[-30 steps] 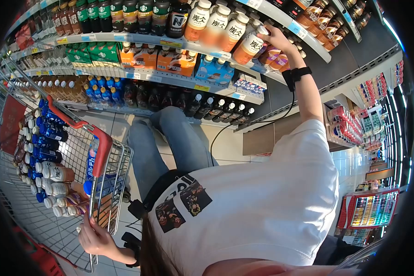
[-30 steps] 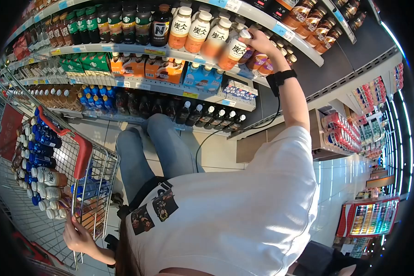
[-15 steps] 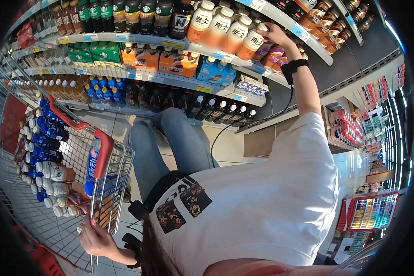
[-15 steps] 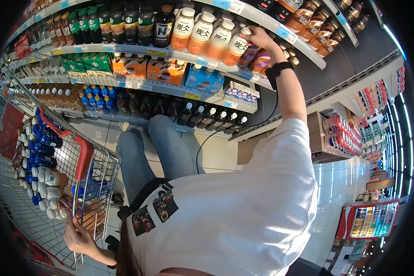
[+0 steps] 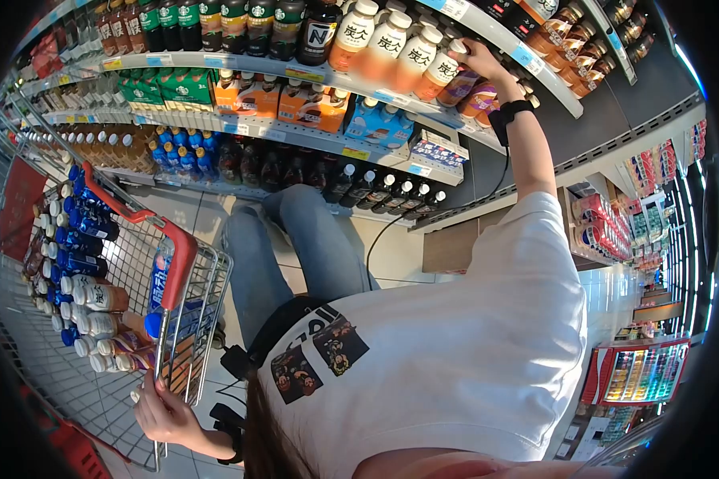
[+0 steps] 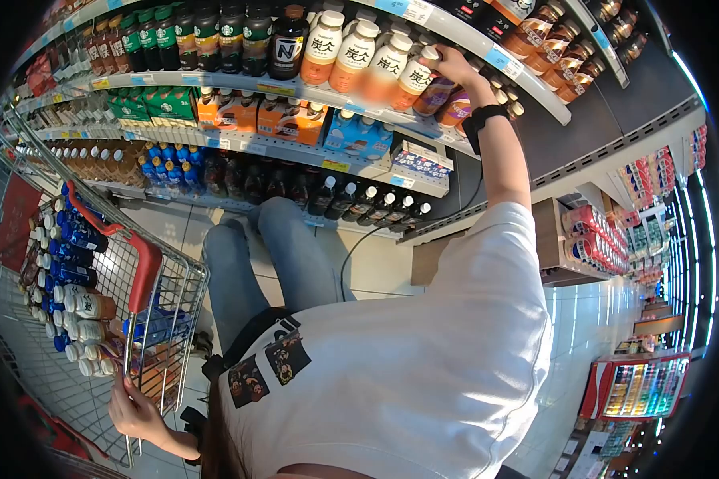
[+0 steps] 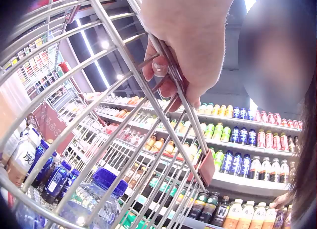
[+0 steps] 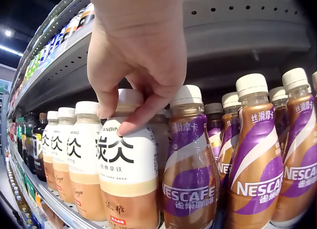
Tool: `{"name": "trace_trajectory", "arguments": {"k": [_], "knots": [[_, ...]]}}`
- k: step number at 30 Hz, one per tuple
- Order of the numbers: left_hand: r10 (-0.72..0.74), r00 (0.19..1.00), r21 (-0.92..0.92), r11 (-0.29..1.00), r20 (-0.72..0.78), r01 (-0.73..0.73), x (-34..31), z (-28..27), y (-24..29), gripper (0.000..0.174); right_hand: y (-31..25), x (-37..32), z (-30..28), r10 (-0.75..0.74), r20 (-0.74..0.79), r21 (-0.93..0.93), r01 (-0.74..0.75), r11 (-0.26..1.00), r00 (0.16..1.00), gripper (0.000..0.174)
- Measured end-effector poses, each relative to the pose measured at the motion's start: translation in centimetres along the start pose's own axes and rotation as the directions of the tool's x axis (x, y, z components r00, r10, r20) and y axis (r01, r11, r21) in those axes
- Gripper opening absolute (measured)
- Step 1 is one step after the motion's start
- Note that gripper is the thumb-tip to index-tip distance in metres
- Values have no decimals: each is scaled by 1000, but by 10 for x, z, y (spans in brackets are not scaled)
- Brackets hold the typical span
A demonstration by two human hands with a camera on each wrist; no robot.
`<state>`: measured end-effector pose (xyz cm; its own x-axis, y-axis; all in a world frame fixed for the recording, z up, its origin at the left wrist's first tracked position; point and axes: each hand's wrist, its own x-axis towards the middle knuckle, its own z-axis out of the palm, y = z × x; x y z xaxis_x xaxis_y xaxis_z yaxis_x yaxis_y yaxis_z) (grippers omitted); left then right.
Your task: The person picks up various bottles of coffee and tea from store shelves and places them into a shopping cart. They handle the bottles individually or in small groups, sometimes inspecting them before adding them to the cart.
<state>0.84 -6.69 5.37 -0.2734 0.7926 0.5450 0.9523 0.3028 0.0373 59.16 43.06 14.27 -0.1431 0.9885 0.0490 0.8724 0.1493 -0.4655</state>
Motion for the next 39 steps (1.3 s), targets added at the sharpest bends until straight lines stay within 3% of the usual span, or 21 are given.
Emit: {"name": "trace_trajectory", "arguments": {"k": [4, 8, 11, 13, 15, 17, 19, 21, 22, 23, 24, 26, 27, 29, 30, 31, 32, 33, 34, 36, 39], "knots": [[6, 1000, -13, 1000, -18, -6, 0, 1, -1, 18, -7, -2, 1, 27, -56, -41, -29, 999, 998, 65], [13, 998, -33, 999, -55, -15, 3, 2, 3, 18, -4, 1, -5, -81, -22, -226, 74, 971, 997, 61], [49, 995, -54, 997, -86, -54, 6, 3, 3, 19, -1, 4, -9, -12, 24, -278, 18, 960, 1000, 59], [77, 991, -58, 995, -112, -84, 6, 5, 2, 19, -22, -11, -8, -18, 45, -141, 25, 990, 999, 58], [70, 992, -52, 996, -102, -76, 8, 4, 4, 20, -30, -10, -14, -4, 127, -248, 36, 968, 992, 58], [51, 994, -67, 996, -92, -57, 10, 3, 6, 21, 10, 7, -7, -140, 83, -61, 145, 988, 987, 52], [-2, 999, -115, 993, -44, -3, 12, -1, 10, 15, 13, 4, -6, -86, 47, 15, 86, 996, 995, 53], [-10, 997, -104, 995, -82, 2, 7, 4, 0, 20, -2, -6, -8, 73, 85, 20, -74, 997, 994, 57], [-5, 997, -108, 994, -74, -3, 9, 2, 0, 20, 20, 4, -14, -17, 165, -7, 18, 1000, 986, 61], [1, 997, -87, 996, -78, -8, 10, -1, 6, 22, 58, 15, -7, -436, -41, -69, 433, 899, 899, 63], [-2, 996, -86, 996, -87, -6, 11, -2, 6, 23, 74, 13, -10, -297, -18, -102, 294, 950, 955, 68], [-35, 993, -132, 991, -111, 20, 13, -1, 10, 22, 42, 5, -5, -89, 5, -446, 82, 891, 996, 71], [-60, 990, -177, 984, -124, 37, 14, -1, 10, 19, -20, -21, 6, -28, -21, -703, 5, 712, 999, 68], [-50, 997, -148, 988, -60, 41, 16, -7, 12, 23, -100, -43, 29, -343, 191, -578, 388, 718, 920, 58], [-49, 997, -165, 986, -65, 37, 18, -9, 15, 24, -176, -62, 42, -164, 230, -484, 259, 836, 959, 53], [-46, 996, -189, 982, -74, 32, 18, -7, 16, 24, -179, -48, 51, -392, 224, -307, 446, 841, 892, 52], [-49, 996, -179, 983, -74, 35, 18, -7, 17, 24, -246, -65, 60, -365, 304, -236, 441, 866, 880, 49], [-50, 996, -168, 985, -77, 36, 18, -6, 19, 24, -281, -67, 68, -465, 302, -131, 519, 845, 832, 45], [-51, 995, -157, 987, -82, 38, 19, -5, 19, 23, -314, -67, 80, -628, 283, -1, 655, 755, 725, 41], [-44, 992, -161, 987, -116, 25, 19, -3, 21, 22, -391, -88, 100, -768, 282, 171, 758, 630, 575, 44], [-18, 991, -149, 989, -135, -3, 21, -2, 25, 22, -490, -112, 131, -881, 379, 125, 927, 353, 284, 44]]}}
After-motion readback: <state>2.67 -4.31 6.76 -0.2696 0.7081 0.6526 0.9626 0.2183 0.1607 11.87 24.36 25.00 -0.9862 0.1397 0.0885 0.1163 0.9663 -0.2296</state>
